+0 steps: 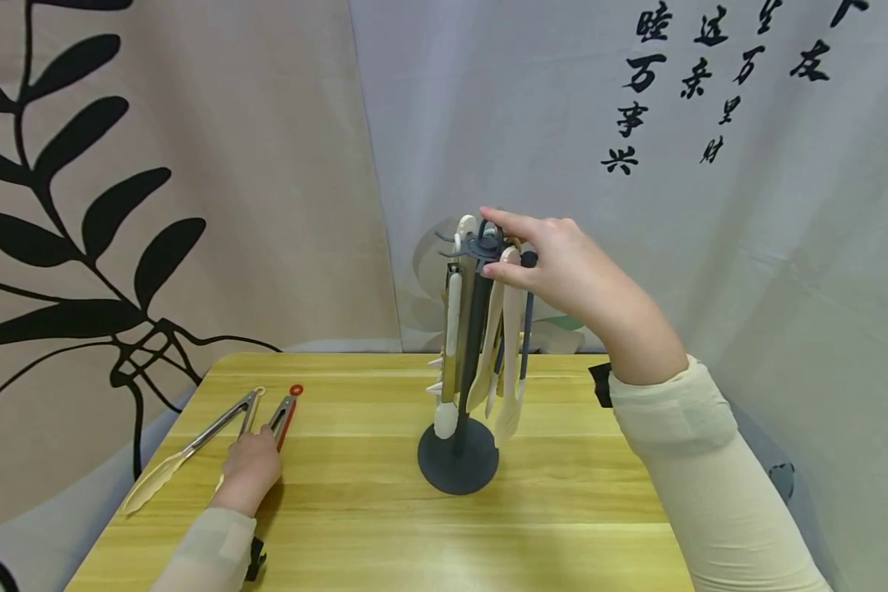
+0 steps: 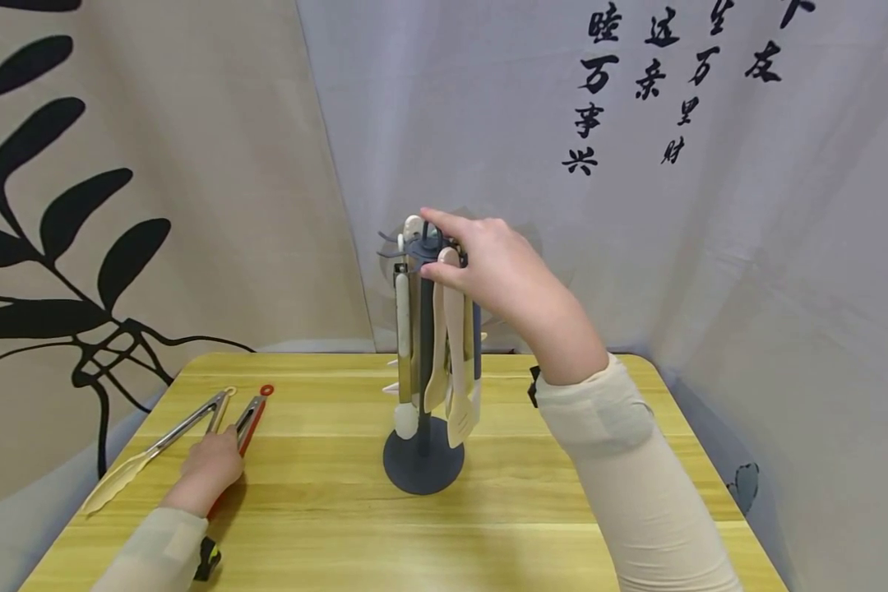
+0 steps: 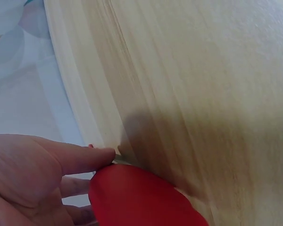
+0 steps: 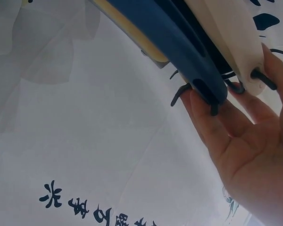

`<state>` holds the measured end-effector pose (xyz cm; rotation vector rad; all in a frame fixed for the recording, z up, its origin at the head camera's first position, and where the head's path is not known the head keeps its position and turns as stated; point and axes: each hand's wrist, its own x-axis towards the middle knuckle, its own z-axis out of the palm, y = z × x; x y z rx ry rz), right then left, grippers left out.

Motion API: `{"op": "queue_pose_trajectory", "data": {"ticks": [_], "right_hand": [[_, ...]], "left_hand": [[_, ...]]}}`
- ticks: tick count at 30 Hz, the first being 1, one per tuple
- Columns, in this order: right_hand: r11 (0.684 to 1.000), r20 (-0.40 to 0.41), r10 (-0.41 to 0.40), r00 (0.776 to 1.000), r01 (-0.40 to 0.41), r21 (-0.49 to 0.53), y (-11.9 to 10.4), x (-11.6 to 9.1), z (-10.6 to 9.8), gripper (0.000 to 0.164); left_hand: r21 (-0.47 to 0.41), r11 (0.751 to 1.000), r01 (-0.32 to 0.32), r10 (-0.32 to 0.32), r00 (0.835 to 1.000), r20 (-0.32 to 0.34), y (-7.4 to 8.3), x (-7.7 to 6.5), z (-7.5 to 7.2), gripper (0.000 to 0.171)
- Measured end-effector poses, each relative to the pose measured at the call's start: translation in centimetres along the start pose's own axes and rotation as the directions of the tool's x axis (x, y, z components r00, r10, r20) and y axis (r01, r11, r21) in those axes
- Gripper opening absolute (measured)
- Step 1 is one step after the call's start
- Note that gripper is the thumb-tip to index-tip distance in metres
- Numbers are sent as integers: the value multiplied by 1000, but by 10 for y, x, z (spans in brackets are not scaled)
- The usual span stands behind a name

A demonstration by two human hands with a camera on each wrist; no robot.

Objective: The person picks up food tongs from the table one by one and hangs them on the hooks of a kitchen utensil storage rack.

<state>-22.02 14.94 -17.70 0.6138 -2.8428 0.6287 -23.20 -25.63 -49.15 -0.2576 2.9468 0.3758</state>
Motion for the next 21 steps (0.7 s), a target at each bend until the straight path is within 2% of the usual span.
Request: {"op": "queue_pose_trajectory", "data": {"ticks": [8,21], "right_hand": [[1000,3,1,1000,-1,-5,0,0,0,68],[1000,-3,9,1000,-9,-13,-1,0,0,68]], "left_hand": [[-18,1000,1,-1,1000,-2,4,0,-3,43],[-61,995,-78,69,989,-130,8,0,-1,62]]}}
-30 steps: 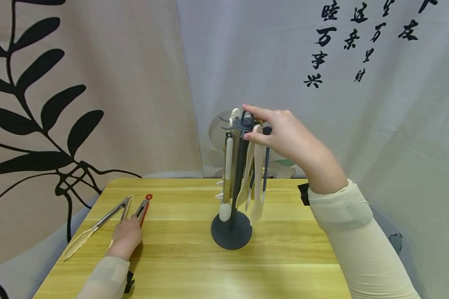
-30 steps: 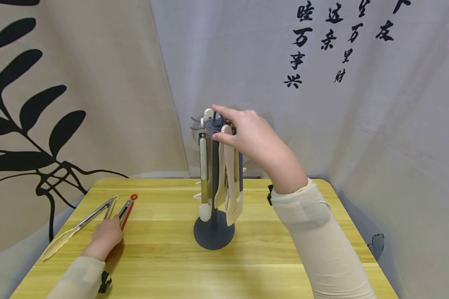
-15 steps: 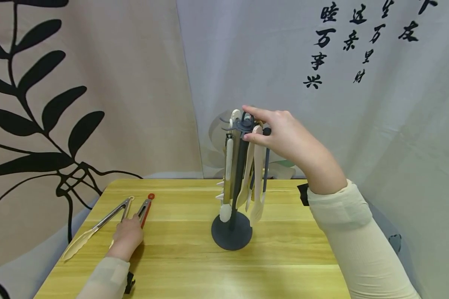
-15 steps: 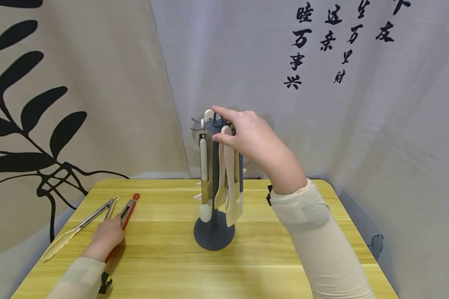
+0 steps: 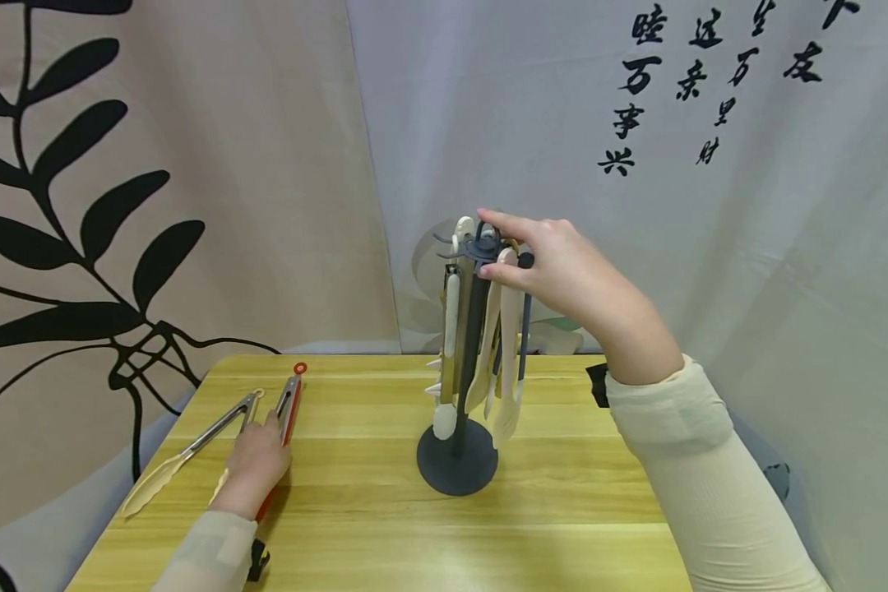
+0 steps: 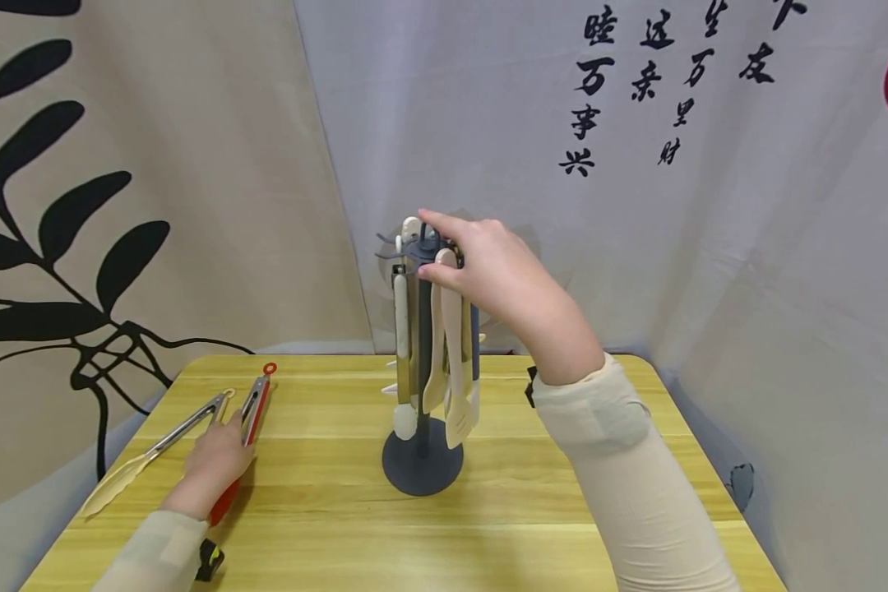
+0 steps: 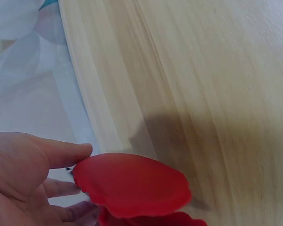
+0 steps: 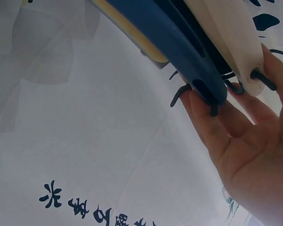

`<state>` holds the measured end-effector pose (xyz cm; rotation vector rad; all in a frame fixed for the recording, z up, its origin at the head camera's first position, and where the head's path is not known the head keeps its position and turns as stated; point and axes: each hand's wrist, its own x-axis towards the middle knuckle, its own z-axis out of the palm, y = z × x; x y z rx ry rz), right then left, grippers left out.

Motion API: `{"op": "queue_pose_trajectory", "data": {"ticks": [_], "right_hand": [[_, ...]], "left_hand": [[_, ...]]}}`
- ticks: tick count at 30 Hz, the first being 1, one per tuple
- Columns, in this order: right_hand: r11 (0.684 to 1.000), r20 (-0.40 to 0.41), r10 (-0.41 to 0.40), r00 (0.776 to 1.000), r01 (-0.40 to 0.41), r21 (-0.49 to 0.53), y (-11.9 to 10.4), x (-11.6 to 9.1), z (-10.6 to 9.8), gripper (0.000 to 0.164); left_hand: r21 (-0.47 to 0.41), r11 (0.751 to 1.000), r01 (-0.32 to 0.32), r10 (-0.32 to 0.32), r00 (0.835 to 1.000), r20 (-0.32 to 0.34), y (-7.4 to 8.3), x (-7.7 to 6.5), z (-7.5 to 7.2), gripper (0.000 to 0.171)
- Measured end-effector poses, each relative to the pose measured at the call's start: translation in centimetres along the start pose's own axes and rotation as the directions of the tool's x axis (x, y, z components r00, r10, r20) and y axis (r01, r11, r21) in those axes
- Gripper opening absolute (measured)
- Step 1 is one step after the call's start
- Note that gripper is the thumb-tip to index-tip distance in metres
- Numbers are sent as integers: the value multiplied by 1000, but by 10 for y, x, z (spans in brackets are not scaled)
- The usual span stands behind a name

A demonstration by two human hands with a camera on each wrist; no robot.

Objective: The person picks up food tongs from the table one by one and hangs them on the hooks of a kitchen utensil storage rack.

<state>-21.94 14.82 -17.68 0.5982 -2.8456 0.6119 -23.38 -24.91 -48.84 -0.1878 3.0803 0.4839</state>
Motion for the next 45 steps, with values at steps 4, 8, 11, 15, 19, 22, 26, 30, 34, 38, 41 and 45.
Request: {"op": "queue_pose_trajectory", "data": {"ticks": [4,8,11,15,19,22,26,30,34,38,41,45], "right_hand": [[1000,-2,-5,1000,5,3,-1,0,0,68],[1000,-5,-8,1000,8,5,-1,0,0,68],[1000,-6,-7,1000,7,8,-2,0,0,68],[1000,-4,-13,1000,13,23,-1,0,0,68],[999,-2,-20,1000,20,32,-2,0,0,68],[999,-1,-20,1000,20,33,-2,0,1,67],[999,-2,-19,1000,19,36,-3,0,1,67],[999,-4,-14,1000,15,37,-3,0,1,67],[999,-4,-6,1000,6,43,-3,0,1,68],[999,-9,1,1000,0,42,-4,-1,1,67],[999,-11,12,1000,-11,39,-4,-1,2,67],[999,-15,34,999,-34,28,-5,-2,3,68]], "left_hand": [[-21,999,-30,29,998,-55,3,0,0,64],[-53,998,-37,32,995,-96,7,2,0,69],[-71,997,-37,29,993,-118,10,5,0,72],[-73,996,-54,41,986,-164,12,6,0,75],[-76,994,-80,64,978,-197,12,6,-2,76],[-81,993,-92,73,975,-208,13,5,-2,77],[-90,991,-102,78,967,-242,15,4,-1,77],[-112,987,-118,84,959,-271,19,4,1,78],[-154,978,-140,91,954,-287,26,4,0,77],[-177,973,-150,96,955,-280,36,3,-1,76],[-186,969,-165,110,955,-276,43,1,-2,76],[-197,959,-205,141,944,-297,50,1,-3,76]]}}
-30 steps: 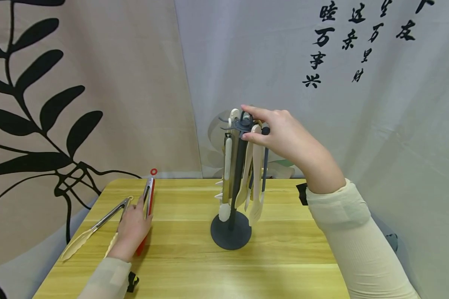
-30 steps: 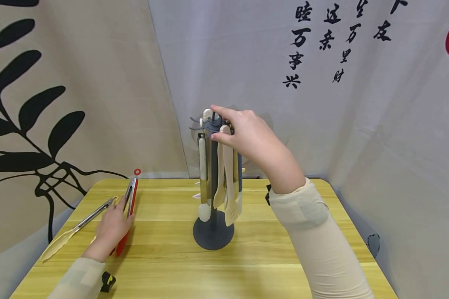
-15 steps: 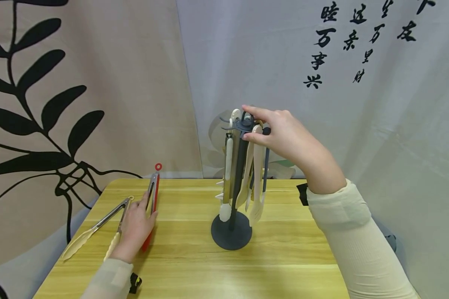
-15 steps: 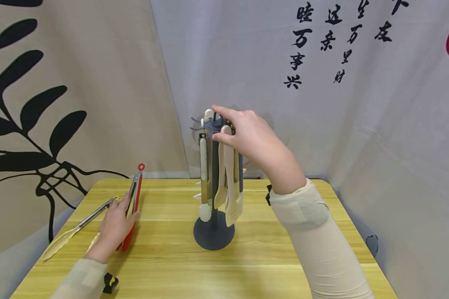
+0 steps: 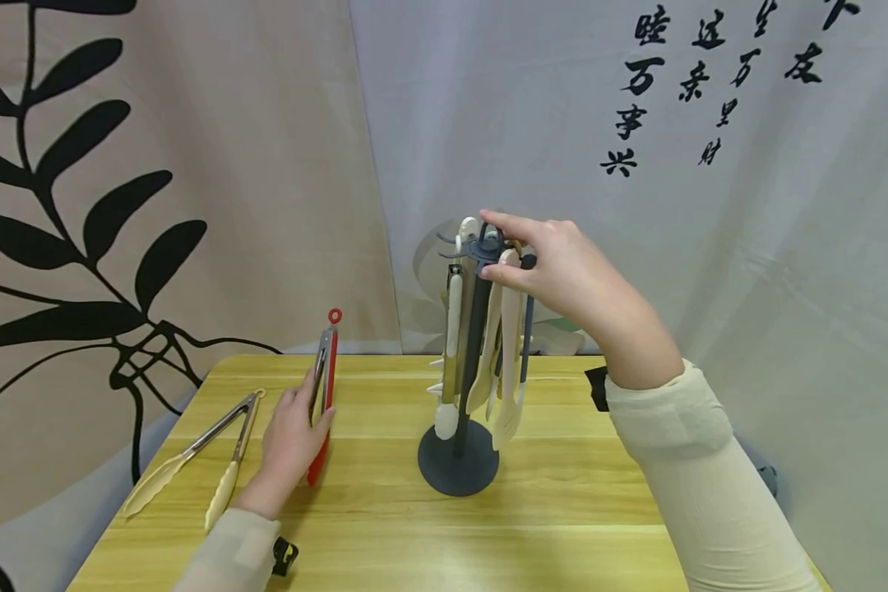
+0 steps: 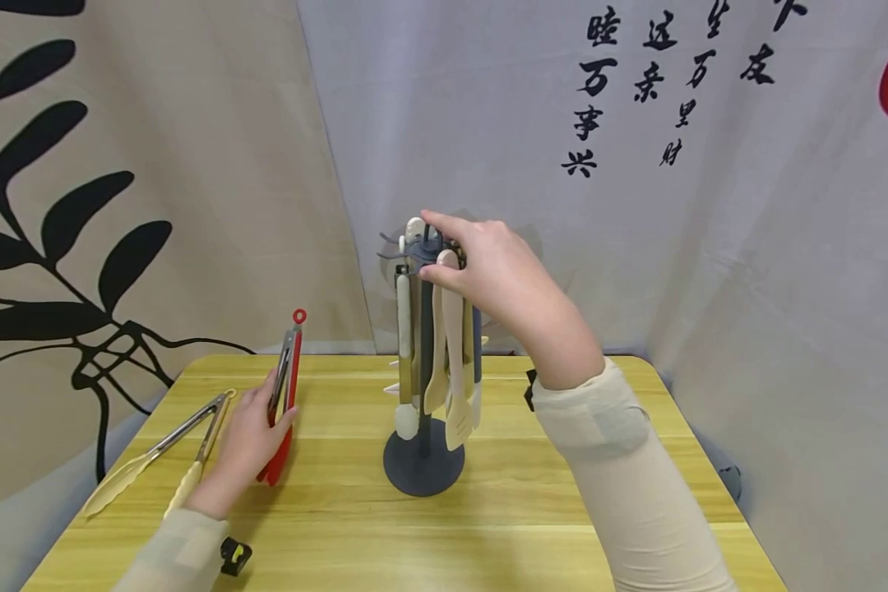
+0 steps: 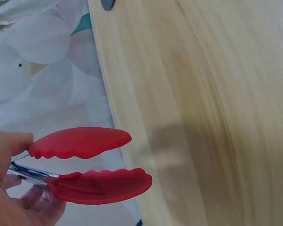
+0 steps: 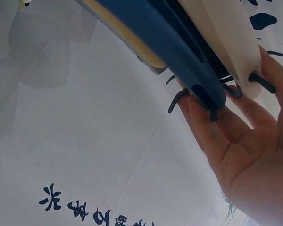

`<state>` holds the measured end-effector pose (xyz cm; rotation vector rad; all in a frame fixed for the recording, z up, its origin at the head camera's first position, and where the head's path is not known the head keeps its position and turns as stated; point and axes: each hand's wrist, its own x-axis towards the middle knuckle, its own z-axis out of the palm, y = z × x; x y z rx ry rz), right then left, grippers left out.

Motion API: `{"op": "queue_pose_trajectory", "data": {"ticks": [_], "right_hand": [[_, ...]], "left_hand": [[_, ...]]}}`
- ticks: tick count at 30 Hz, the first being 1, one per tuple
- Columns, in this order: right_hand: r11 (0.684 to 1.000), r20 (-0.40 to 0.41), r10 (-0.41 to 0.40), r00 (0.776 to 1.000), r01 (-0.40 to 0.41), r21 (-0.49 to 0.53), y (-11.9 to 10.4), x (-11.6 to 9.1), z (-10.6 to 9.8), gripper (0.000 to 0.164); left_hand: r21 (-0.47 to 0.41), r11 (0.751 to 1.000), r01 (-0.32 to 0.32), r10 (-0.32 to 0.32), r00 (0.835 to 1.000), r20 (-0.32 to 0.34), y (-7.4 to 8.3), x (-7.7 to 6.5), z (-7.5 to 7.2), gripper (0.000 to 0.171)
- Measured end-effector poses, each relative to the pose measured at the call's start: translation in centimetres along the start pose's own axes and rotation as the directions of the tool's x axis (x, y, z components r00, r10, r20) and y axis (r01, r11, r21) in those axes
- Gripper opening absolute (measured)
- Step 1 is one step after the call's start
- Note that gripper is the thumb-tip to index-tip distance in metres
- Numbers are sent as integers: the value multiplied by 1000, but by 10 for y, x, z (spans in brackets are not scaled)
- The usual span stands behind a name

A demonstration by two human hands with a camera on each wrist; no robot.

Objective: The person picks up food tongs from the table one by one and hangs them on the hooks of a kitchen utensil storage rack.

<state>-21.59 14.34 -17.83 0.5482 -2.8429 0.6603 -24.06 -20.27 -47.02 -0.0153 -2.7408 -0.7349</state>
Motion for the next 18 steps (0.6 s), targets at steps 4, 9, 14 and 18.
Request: {"op": "queue_pose_trajectory", "data": {"ticks": [4,9,14,18], "right_hand": [[1000,-2,5,1000,-5,-16,-1,0,1,67],[1000,-3,13,1000,-13,-29,-3,1,1,67],[999,-10,22,1000,-23,-46,-4,2,2,67],[998,-21,23,1000,-24,-60,-6,3,2,66]], "left_hand": [[-16,1000,-27,26,999,-34,5,2,0,76],[-48,997,-60,57,996,-71,13,4,-2,78],[-89,990,-110,101,990,-99,27,4,-6,79],[-123,982,-143,130,986,-107,36,4,-10,78]]}}
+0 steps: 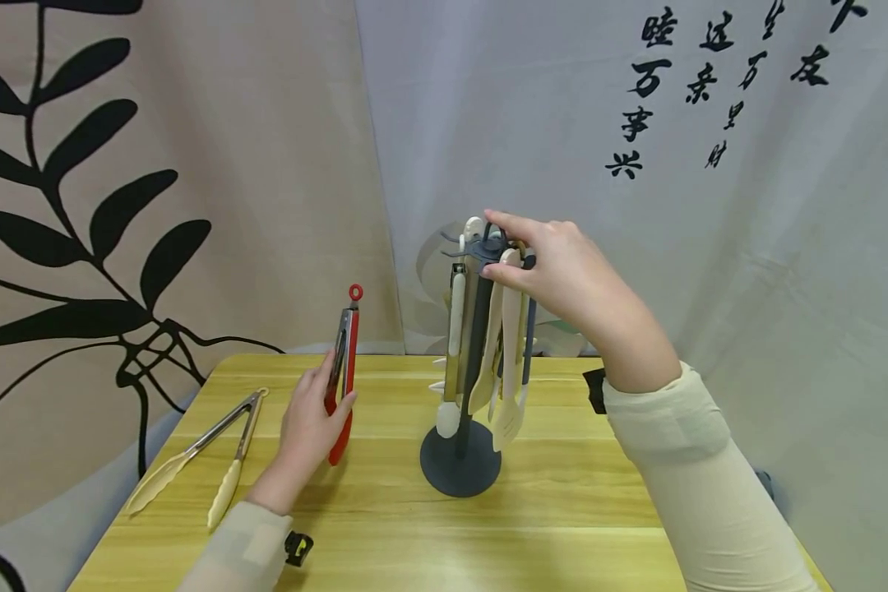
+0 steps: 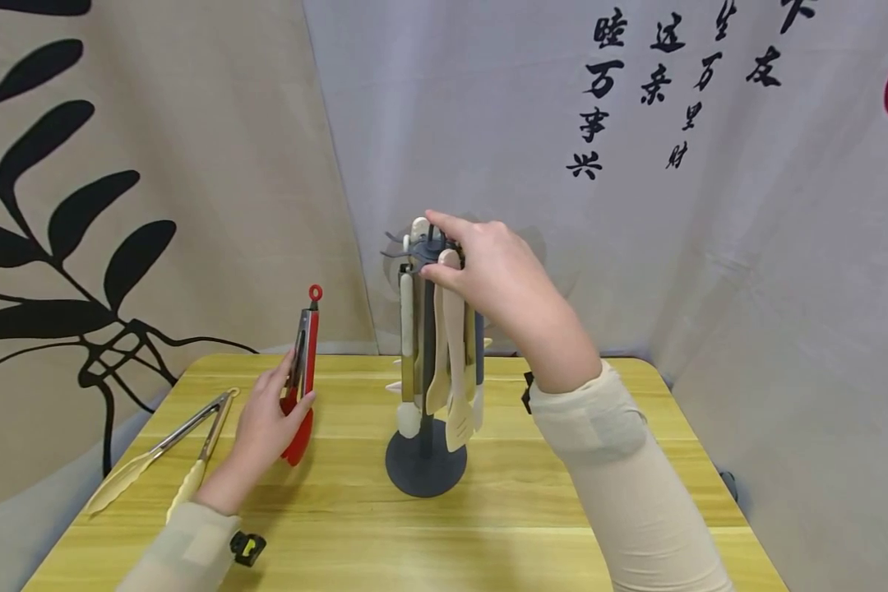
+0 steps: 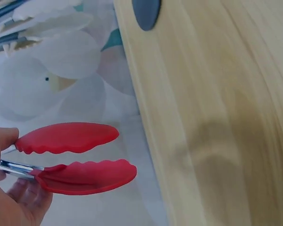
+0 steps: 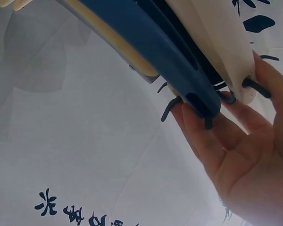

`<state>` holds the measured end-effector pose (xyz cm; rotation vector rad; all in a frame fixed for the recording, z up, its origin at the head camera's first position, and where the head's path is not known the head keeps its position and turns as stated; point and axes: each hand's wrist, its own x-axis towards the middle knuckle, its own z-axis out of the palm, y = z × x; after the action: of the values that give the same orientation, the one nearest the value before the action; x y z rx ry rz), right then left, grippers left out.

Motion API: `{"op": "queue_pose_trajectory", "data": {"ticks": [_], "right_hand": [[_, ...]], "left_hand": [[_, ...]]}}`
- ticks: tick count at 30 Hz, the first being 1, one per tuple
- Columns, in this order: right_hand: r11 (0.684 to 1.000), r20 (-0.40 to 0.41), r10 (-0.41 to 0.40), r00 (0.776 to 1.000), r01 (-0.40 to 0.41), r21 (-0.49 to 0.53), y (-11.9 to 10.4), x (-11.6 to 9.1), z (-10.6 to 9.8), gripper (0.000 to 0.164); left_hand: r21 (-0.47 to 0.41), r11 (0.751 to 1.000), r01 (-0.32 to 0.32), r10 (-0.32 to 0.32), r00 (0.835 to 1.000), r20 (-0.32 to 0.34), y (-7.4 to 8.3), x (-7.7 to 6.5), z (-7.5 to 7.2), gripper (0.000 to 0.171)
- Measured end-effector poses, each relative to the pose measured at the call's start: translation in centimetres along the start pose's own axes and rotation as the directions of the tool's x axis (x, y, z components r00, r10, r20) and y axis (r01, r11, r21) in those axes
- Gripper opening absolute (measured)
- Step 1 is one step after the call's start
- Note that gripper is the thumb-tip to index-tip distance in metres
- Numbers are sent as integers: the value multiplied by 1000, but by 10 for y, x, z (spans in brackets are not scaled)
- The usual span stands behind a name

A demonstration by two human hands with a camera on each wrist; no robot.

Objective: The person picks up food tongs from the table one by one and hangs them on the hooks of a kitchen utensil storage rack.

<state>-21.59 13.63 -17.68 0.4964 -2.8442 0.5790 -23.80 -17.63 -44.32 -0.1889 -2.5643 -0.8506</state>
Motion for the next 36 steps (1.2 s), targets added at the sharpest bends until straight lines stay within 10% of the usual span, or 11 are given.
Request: {"op": "queue_pose_trajectory", "data": {"ticks": [36], "right_hand": [[998,-6,70,997,-70,5,-8,-2,2,67]], "left_hand": [[-301,919,-255,263,965,-12,72,5,-17,82]]}}
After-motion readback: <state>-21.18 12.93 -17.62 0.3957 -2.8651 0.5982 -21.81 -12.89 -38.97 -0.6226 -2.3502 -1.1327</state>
